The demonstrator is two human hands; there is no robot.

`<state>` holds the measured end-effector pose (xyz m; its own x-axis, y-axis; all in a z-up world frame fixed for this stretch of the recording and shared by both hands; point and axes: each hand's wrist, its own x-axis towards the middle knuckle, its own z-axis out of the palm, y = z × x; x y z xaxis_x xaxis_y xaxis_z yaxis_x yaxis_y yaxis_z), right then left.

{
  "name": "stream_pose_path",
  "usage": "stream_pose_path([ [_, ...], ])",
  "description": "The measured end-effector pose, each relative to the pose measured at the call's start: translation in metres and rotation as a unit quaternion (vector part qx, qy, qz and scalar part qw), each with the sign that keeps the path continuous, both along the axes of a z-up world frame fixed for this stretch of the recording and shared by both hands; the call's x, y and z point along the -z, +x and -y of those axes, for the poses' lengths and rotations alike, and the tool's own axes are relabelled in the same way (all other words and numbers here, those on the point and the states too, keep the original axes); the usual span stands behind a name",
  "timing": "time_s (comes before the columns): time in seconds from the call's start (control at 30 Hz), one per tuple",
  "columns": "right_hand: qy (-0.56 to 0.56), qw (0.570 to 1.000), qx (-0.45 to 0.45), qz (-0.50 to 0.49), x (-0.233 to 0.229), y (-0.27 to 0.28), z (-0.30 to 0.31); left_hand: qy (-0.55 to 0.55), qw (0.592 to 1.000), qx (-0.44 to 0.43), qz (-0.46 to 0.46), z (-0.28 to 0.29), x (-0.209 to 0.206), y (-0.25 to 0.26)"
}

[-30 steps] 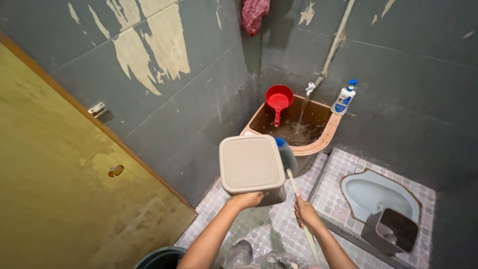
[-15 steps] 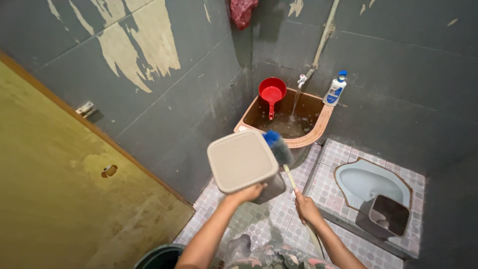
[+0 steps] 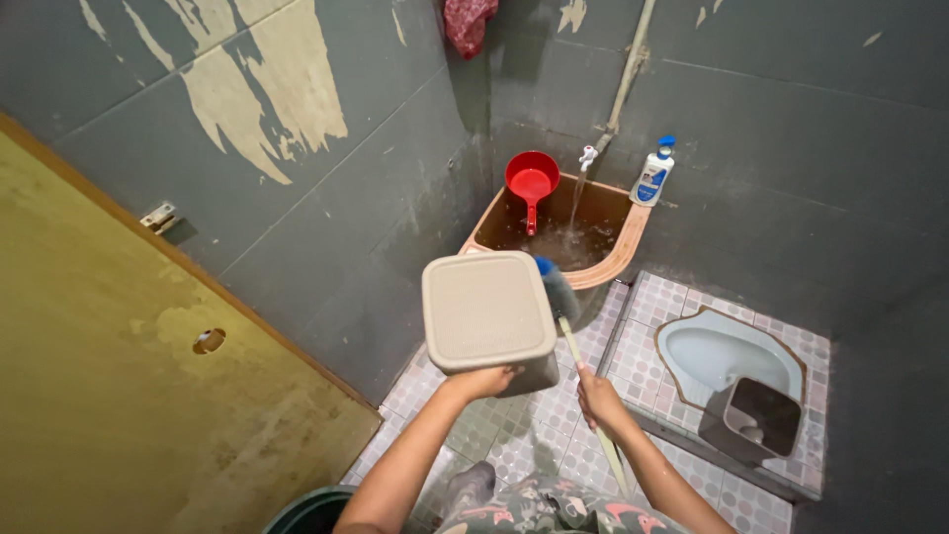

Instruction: The person is cleaning a plastic trash can and its lid using a long-handled brush and water from a bathroom tub.

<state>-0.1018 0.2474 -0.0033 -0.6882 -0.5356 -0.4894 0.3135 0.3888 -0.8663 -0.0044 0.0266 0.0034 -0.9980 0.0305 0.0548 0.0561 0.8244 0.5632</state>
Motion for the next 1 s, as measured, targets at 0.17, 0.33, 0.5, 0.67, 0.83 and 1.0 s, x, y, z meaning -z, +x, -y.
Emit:
stream_pose_path([
  [0.17, 0.007, 0.999, -0.033, -0.036, 0.009, -0.002, -0.013, 0.003, 0.995, -0.102, 0.019, 0.006, -0.011, -0.008],
  [0.33, 0.011, 1.0, 0.003, -0.023, 0.011, -0.014, 0.004, -0.016, 0.997, -0.032, -0.068, -0.009, 0.0, 0.003],
  [0.5, -0.031, 0.998, -0.047, 0.001, -0.012, 0.006, -0.011, 0.043, 0.992, -0.1, -0.067, 0.015, 0.002, -0.007],
  [0.67, -0.033, 0.997, -0.009, -0.068, -0.02, -0.005, 0.01, -0.031, 0.984, -0.027, -0.175, -0.015, -0.01, 0.012],
  [0.83, -0.049, 0.997, -0.05, 0.019, -0.029, 0.012, -0.003, 0.019, 0.991, -0.099, 0.091, 0.015, 0.001, 0.002],
  [1.0, -0.056, 0.997, -0.051, -0.023, -0.03, 0.016, 0.012, -0.059, 0.961, -0.012, -0.27, 0.003, 0.021, -0.002],
])
